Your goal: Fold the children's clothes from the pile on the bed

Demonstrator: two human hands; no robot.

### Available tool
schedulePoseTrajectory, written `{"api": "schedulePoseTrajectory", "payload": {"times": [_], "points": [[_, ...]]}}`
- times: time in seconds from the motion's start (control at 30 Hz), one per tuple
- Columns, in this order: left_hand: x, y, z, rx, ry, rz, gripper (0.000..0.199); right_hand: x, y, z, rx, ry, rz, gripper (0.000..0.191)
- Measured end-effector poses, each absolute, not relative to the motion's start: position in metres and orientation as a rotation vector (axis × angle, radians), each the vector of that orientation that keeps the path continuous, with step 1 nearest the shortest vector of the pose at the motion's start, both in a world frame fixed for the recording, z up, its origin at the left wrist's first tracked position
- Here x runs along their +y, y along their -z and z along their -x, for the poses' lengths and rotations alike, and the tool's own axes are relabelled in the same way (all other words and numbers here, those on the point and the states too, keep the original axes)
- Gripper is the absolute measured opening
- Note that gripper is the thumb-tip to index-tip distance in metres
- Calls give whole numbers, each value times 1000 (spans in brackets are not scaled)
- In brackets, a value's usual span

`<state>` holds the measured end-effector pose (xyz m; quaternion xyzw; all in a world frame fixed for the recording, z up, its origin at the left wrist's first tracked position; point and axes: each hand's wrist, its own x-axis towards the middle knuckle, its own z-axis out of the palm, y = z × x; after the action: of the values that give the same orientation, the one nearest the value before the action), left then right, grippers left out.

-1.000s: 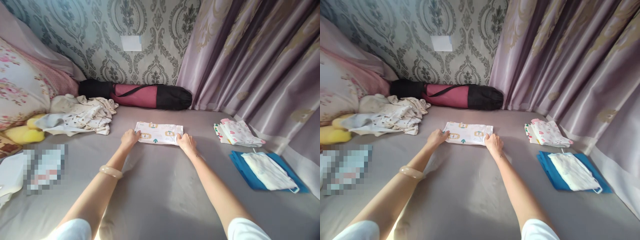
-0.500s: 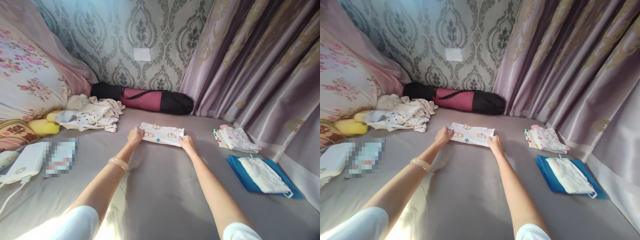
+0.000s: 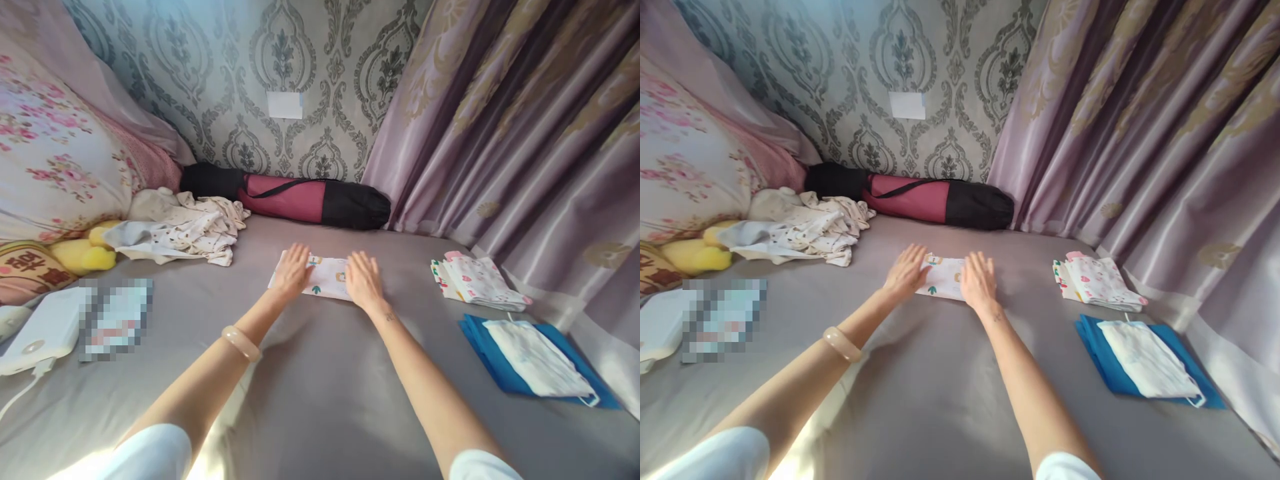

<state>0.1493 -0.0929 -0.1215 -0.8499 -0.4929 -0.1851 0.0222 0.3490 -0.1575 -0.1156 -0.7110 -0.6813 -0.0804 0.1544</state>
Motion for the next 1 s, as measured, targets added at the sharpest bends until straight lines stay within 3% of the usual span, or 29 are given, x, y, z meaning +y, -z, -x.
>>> {"api": "schedulePoseTrajectory", "payload": {"times": [0.3,0.63,0.83,1.0], "points": [[-76,158,-178,-1503,224,2820,59,-126,143,-317,-2312,-202,1937,60],[-68,154,-155,-1710,187,2771,79,-134,145,-335,-2278,-221,1990,60],[-73,156,-157,-1815,254,2609,71,-144,145,-352,-2159,-191,2090,58],[-76,153,-159,-1923,277,2592,79,-150,143,-359,-2050,-186,2187,54]]}}
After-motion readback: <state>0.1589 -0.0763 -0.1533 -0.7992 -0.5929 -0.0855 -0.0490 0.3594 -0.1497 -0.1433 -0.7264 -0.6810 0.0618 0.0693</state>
